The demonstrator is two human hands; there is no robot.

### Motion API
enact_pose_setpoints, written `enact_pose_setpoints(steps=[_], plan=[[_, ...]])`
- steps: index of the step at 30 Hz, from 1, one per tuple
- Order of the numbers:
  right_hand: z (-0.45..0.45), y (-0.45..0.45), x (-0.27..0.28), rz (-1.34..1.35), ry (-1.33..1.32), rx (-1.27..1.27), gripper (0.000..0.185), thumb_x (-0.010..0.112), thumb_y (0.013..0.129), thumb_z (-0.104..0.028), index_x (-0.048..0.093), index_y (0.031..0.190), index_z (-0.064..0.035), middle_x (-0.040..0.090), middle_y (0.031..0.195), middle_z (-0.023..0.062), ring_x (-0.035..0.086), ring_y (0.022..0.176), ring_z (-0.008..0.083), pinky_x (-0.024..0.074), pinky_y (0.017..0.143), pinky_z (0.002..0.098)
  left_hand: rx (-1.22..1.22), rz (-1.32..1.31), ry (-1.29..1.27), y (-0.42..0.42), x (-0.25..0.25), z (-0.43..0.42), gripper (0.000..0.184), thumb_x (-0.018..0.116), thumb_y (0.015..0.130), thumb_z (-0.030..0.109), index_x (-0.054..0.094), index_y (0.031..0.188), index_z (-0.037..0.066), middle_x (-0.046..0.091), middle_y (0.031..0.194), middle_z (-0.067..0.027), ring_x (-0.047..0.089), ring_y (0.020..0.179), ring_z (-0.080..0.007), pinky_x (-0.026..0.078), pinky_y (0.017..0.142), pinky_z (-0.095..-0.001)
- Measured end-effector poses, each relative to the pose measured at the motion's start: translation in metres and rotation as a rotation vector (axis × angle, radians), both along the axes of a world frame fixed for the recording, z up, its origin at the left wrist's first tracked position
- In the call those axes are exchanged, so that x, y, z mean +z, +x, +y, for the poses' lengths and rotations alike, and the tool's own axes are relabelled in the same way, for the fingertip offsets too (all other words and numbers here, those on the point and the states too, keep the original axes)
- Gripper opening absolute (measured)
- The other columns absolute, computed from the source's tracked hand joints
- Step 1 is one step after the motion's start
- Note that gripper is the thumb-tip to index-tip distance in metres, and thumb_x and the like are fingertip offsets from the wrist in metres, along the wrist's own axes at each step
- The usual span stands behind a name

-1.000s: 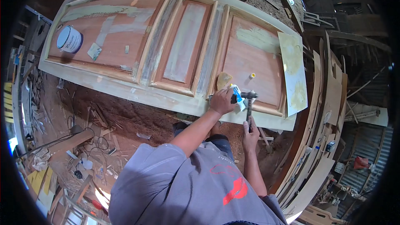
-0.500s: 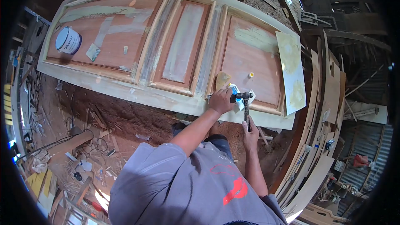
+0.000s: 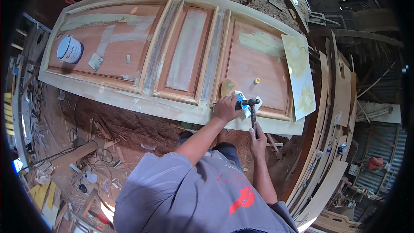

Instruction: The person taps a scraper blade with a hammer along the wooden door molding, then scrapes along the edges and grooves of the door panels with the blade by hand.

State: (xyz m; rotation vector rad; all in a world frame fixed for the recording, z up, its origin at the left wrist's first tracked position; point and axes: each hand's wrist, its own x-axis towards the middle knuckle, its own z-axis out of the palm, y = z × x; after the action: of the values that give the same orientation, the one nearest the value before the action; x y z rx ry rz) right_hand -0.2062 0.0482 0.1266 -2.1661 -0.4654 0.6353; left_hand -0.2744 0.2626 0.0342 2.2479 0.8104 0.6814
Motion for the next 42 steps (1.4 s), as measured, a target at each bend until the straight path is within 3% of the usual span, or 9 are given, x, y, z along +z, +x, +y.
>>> enact_pose_setpoints(steps=[5, 11, 17, 20, 23, 26, 42], plan=[[-0.002, -0.005, 0.001, 0.001, -0.005, 0.003, 0.055, 0.074, 0.109, -0.026, 0.061, 0.154, 0.0027, 0.074, 0.141, 0.0192, 0.069, 0.128, 0.0212, 0.0497, 0.113, 0.0364, 0.013, -0.056, -0.026, -0.003, 0.008, 0.001, 0.061, 0.083, 0.081, 0.04, 0.069, 0.125, 0.0, 0.077, 0.114, -0.0196, 0.075, 0.11, -0.0355, 0.058, 0.096, -0.0489], [0.0, -0.015, 0.004, 0.016, 0.04, -0.038, 0.056, 0.073, 0.11, -0.024, 0.059, 0.155, 0.005, 0.072, 0.144, 0.0182, 0.067, 0.131, 0.0208, 0.0486, 0.114, 0.0352, 0.038, -0.132, 0.025, -0.004, 0.004, 0.002, 0.039, 0.08, 0.079, 0.024, 0.068, 0.11, 0.004, 0.076, 0.107, -0.0177, 0.075, 0.1, -0.0372, 0.059, 0.088, -0.0492], [0.002, -0.02, 0.006, 0.026, 0.067, -0.036, 0.058, 0.073, 0.11, -0.023, 0.056, 0.157, 0.0074, 0.07, 0.146, 0.017, 0.065, 0.132, 0.0193, 0.0475, 0.115, 0.0341, 0.053, -0.183, 0.028, -0.005, 0.003, 0.002, 0.036, 0.081, 0.078, 0.025, 0.067, 0.105, 0.005, 0.075, 0.105, -0.0168, 0.074, 0.099, -0.0374, 0.058, 0.086, -0.0484], [0.004, -0.018, 0.013, 0.037, 0.036, -0.006, 0.058, 0.073, 0.11, -0.023, 0.056, 0.156, 0.0077, 0.07, 0.146, 0.0174, 0.065, 0.132, 0.0198, 0.0474, 0.116, 0.0343, 0.01, -0.101, -0.034, -0.007, -0.003, 0.0, 0.047, 0.079, 0.077, 0.026, 0.07, 0.117, 0.002, 0.076, 0.114, -0.0184, 0.074, 0.107, -0.0356, 0.058, 0.093, -0.0472], [0.005, -0.022, 0.012, 0.035, 0.062, -0.027, 0.057, 0.073, 0.11, -0.021, 0.056, 0.157, 0.0073, 0.07, 0.146, 0.0172, 0.065, 0.133, 0.0204, 0.0473, 0.116, 0.0344, 0.027, -0.153, 0.015, -0.008, -0.003, 0.001, 0.048, 0.08, 0.076, 0.026, 0.07, 0.117, 0.002, 0.076, 0.116, -0.0187, 0.074, 0.107, -0.0353, 0.058, 0.093, -0.0469], [0.001, -0.02, 0.008, 0.029, 0.045, 0.002, 0.057, 0.072, 0.11, -0.021, 0.056, 0.157, 0.0063, 0.07, 0.146, 0.0167, 0.065, 0.132, 0.0205, 0.0475, 0.116, 0.0344, 0.061, -0.233, 0.075, -0.007, 0.005, 0.003, 0.032, 0.081, 0.075, 0.025, 0.063, 0.096, 0.009, 0.071, 0.094, -0.0123, 0.072, 0.092, -0.0358, 0.055, 0.08, -0.0476], [0.005, -0.027, 0.01, 0.036, 0.046, 0.008, 0.055, 0.074, 0.109, -0.019, 0.058, 0.155, 0.0055, 0.071, 0.147, 0.0189, 0.066, 0.134, 0.0222, 0.0479, 0.116, 0.0354, 0.08, -0.265, 0.088, -0.015, 0.006, 0.006, 0.023, 0.076, 0.076, 0.017, 0.062, 0.091, 0.009, 0.069, 0.089, -0.0129, 0.071, 0.087, -0.036, 0.054, 0.077, -0.0486]])
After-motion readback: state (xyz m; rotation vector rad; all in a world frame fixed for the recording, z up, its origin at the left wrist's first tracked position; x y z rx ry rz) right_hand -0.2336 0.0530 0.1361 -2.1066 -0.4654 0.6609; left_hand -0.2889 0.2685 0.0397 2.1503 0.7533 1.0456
